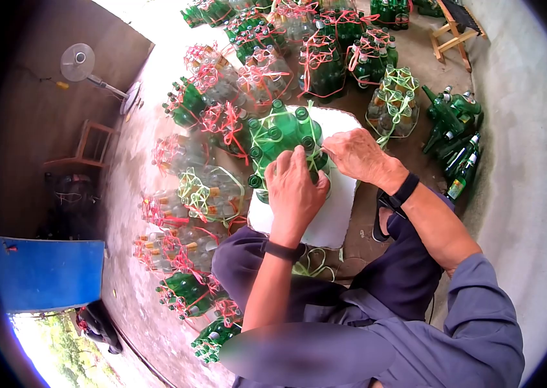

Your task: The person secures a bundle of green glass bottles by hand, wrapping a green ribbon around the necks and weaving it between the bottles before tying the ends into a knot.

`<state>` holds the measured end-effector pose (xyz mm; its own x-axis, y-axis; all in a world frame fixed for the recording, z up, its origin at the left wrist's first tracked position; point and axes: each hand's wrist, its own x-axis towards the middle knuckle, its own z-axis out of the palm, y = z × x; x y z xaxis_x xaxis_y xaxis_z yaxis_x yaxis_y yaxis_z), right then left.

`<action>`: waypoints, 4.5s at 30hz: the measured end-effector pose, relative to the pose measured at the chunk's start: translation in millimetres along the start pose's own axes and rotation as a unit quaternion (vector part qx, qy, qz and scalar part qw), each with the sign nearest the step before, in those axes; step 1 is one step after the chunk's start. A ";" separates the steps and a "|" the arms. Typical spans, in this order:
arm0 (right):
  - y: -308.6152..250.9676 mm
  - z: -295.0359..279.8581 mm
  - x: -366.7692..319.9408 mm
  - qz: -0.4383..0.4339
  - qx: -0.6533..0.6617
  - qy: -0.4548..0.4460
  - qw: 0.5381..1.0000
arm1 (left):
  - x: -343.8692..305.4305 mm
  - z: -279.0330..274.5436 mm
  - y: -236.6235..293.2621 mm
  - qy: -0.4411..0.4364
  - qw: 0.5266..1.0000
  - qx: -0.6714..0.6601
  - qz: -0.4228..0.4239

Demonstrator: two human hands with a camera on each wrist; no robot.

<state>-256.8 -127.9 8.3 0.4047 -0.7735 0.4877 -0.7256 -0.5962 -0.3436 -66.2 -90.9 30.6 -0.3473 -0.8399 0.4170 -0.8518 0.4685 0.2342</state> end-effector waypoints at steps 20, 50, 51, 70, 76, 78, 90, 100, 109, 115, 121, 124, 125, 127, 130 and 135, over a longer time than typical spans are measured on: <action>-9.6 -17.8 7.3 -0.025 -0.015 -0.011 1.000 | 0.0 -0.5 3.6 -0.012 1.000 0.007 -0.015; 4.2 -15.8 14.3 0.013 0.089 -0.073 0.993 | 19.9 -11.3 -21.0 -0.116 0.982 -0.150 -0.016; 5.1 -16.4 14.1 0.010 0.097 -0.072 0.993 | 19.9 -11.7 -22.4 -0.115 0.982 -0.149 -0.018; 24.5 -7.3 9.7 0.044 0.182 -0.080 0.979 | 23.6 -10.4 -24.4 -0.127 0.978 -0.164 -0.008; 27.6 -5.4 11.2 0.057 0.205 -0.080 0.974 | 26.8 -11.3 -24.8 -0.140 0.979 -0.147 0.002; 28.0 -7.2 11.5 0.057 0.219 -0.086 0.970 | 28.3 -11.6 -24.7 -0.138 0.980 -0.144 0.005; 41.9 -0.8 21.1 0.049 0.241 -0.094 0.965 | 28.2 -10.4 -26.1 -0.122 0.980 -0.160 -0.001; 16.3 -29.4 41.4 -0.078 0.062 -0.066 0.993 | 25.4 -9.0 -27.8 -0.115 0.977 -0.178 -0.012; 2.9 -18.4 80.4 -0.184 0.049 -0.097 0.977 | 22.5 -6.3 -25.6 -0.074 0.969 -0.227 -0.059; 8.2 -8.3 110.4 -0.155 0.057 -0.167 0.972 | 14.5 0.1 -27.1 -0.028 0.967 -0.246 -0.064; 5.2 5.9 131.2 -0.161 0.002 -0.241 0.957 | 18.2 -2.9 -25.7 0.000 0.972 -0.233 -0.011; 1.4 4.8 138.8 -0.160 -0.034 -0.274 0.948 | 19.1 -4.6 -24.3 0.002 0.973 -0.232 -0.005; -0.2 5.2 138.9 -0.160 -0.035 -0.273 0.948 | 19.0 -5.1 -23.5 0.005 0.972 -0.235 -0.014; -3.4 7.1 135.1 -0.177 -0.083 -0.257 0.946 | 18.7 -6.4 -22.7 0.003 0.972 -0.235 -0.015; -1.8 5.7 131.8 -0.166 -0.097 -0.221 0.956 | 19.2 -7.2 -22.0 0.004 0.972 -0.234 -0.018; 2.6 4.5 128.7 -0.147 -0.118 -0.237 0.953 | 16.6 -5.7 -23.2 -0.005 0.976 -0.217 -0.024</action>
<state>-204.1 -230.0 66.6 0.7750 -0.6240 0.0996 -0.6244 -0.7805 -0.0313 -49.9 -114.2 37.1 -0.3178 -0.8652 0.3879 -0.6215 0.4990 0.6039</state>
